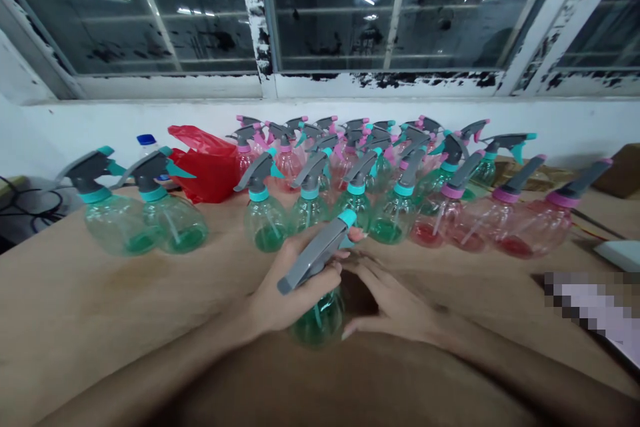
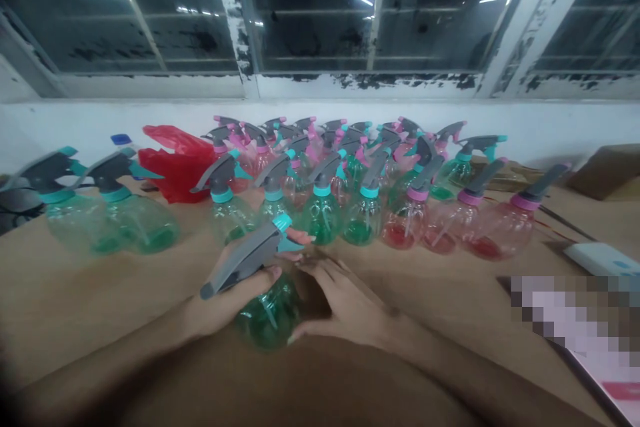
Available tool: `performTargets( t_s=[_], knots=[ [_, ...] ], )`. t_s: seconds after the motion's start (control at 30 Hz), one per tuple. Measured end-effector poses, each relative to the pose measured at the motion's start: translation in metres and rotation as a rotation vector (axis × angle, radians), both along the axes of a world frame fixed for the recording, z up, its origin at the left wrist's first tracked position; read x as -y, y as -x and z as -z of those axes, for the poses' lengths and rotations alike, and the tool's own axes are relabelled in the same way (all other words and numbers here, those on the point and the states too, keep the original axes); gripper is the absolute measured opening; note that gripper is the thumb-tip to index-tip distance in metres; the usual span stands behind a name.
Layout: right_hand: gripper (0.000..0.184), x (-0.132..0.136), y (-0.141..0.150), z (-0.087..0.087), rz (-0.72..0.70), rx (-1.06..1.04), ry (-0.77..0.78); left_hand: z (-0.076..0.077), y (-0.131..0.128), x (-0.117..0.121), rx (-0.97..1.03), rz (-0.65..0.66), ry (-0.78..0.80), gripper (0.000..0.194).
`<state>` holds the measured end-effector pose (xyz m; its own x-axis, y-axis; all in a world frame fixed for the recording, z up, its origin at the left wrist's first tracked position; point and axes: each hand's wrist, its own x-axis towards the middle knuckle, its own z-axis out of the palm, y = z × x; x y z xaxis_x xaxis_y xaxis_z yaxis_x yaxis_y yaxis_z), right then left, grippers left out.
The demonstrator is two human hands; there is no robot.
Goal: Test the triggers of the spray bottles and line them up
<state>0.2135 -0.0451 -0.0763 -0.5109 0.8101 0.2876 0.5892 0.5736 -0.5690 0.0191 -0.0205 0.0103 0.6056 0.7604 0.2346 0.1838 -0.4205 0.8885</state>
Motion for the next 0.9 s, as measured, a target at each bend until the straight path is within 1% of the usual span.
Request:
performTargets(
  t_s=[0.07,0.1,0.2,0.27,0.4,0.5,0.57,0.7,0.9],
  knots=[
    [0.084,-0.001,-0.015,0.010,0.036,0.101,-0.076,-0.002,-0.001,0.001,-0.020,-0.011,-0.024,0.043],
    [0.083,-0.001,-0.023,0.015,0.054,0.142,-0.081,-0.003,-0.001,0.001,-0.034,-0.016,-0.035,0.042],
    [0.075,0.001,-0.042,0.026,0.136,0.189,-0.039,-0.005,0.000,0.000,-0.071,-0.047,-0.068,0.042],
    [0.070,0.002,-0.048,0.030,0.166,0.189,-0.017,-0.005,0.003,-0.002,-0.089,-0.079,-0.077,0.042],
    [0.064,0.004,-0.050,0.031,0.174,0.174,-0.037,-0.002,0.008,-0.009,-0.084,-0.122,-0.053,0.042],
    [0.064,0.004,-0.049,0.032,0.174,0.183,-0.048,-0.002,0.010,-0.011,-0.081,-0.121,-0.082,0.041],
    [0.065,0.004,-0.050,0.033,0.175,0.187,-0.050,-0.004,0.011,-0.010,-0.122,-0.109,-0.108,0.040],
    [0.065,0.005,-0.050,0.034,0.182,0.193,-0.048,-0.008,0.011,-0.009,-0.154,-0.110,-0.120,0.033],
    [0.064,0.006,-0.049,0.032,0.188,0.180,-0.056,-0.007,0.009,-0.011,-0.078,-0.073,-0.120,0.019]
  ],
)
